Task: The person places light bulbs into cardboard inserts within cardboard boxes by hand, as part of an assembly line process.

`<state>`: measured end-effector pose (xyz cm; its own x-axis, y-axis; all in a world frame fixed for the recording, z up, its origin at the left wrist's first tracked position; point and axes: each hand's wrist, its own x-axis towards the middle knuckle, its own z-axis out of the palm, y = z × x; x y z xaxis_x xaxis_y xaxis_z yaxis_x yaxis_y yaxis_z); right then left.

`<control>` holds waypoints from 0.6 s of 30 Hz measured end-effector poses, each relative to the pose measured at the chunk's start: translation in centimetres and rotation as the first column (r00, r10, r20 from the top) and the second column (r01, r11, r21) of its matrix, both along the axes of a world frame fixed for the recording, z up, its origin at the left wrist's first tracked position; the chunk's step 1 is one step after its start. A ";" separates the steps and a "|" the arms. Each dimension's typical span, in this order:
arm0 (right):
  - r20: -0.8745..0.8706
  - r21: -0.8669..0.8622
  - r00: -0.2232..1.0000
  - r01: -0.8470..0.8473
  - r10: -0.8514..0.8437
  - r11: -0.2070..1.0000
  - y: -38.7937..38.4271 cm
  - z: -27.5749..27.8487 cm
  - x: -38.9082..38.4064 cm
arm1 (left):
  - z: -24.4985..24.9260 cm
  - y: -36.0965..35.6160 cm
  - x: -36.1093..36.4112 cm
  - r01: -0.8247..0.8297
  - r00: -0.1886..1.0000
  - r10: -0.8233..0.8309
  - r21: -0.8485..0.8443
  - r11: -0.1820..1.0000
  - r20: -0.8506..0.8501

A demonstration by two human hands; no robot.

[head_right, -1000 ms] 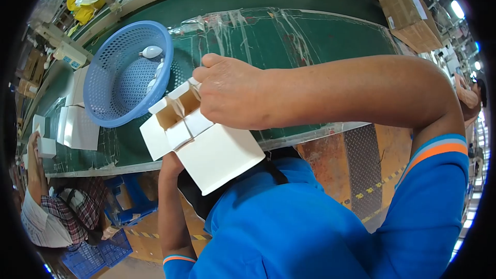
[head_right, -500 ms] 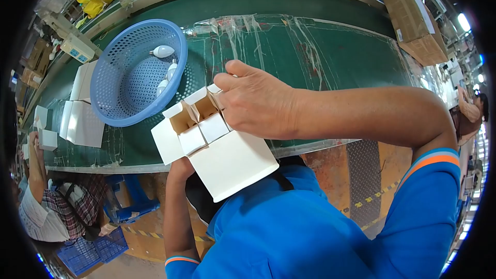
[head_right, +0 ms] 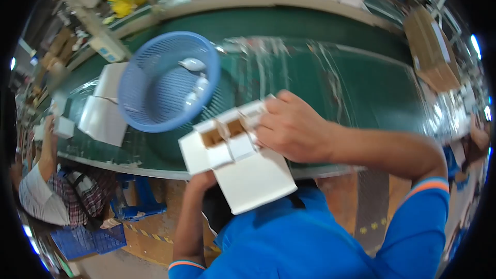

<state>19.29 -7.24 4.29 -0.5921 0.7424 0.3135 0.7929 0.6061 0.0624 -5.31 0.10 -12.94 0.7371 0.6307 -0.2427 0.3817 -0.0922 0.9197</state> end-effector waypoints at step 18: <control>0.053 -0.107 0.997 0.062 -0.057 0.992 1.1 1.0 -1.1 | 2.9 0.1 1.7 -0.202 0.912 0.059 0.319 0.926 0.406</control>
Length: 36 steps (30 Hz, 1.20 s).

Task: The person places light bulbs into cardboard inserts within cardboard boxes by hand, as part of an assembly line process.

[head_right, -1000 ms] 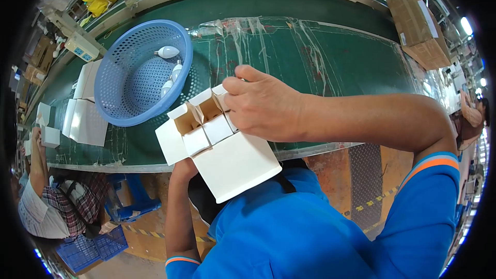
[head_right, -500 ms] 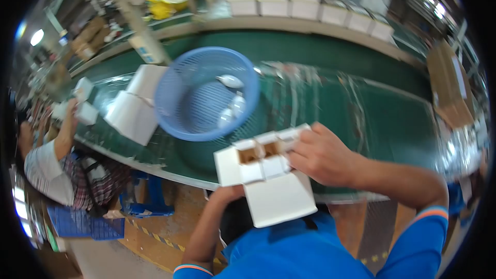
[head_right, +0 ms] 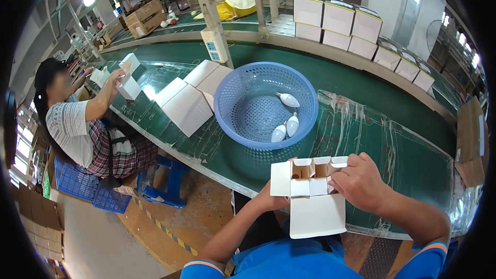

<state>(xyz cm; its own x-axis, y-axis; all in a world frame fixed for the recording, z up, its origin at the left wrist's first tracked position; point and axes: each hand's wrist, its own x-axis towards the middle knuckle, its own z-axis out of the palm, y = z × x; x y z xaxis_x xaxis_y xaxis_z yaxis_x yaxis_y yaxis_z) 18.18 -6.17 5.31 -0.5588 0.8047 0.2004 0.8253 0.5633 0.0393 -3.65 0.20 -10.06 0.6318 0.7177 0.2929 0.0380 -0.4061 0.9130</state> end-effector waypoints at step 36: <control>0.274 -0.198 0.941 -0.148 0.200 0.969 1.3 0.7 -0.4 | 0.7 -0.1 0.1 -0.012 1.000 0.011 0.032 0.999 0.025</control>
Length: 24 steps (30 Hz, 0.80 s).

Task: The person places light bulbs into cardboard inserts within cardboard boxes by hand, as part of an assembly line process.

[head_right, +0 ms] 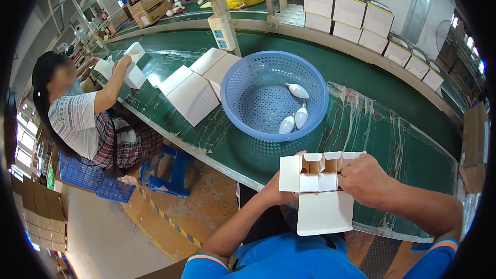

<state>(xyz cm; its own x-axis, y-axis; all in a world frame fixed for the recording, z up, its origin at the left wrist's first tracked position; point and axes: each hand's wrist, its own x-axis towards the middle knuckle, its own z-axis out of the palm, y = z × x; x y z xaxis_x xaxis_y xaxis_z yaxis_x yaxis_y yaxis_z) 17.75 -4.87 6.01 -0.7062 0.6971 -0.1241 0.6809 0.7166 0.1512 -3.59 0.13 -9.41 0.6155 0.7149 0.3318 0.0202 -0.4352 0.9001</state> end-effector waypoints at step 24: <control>-0.457 0.174 0.889 0.088 0.002 0.981 8.1 2.6 -4.0 | -1.2 -0.2 -0.8 0.032 0.990 -0.078 -0.352 0.935 -0.119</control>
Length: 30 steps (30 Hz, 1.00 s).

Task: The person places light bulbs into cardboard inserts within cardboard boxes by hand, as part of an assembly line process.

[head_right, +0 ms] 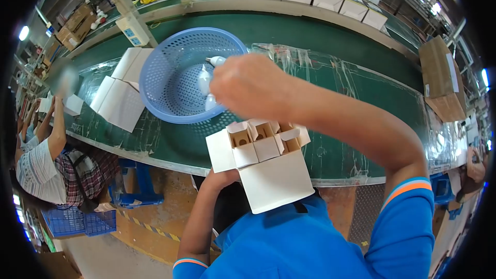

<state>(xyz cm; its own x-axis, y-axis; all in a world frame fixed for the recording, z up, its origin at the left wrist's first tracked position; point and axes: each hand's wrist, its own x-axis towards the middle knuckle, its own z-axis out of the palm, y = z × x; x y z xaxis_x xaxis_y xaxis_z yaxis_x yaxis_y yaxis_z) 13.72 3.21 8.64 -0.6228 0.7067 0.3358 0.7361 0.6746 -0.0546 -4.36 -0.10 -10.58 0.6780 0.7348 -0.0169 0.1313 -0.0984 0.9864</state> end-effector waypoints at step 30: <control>0.311 -0.160 0.950 0.051 0.001 0.986 -8.2 -1.5 0.7 | 0.2 0.5 0.9 -0.059 0.998 0.044 0.531 0.845 0.041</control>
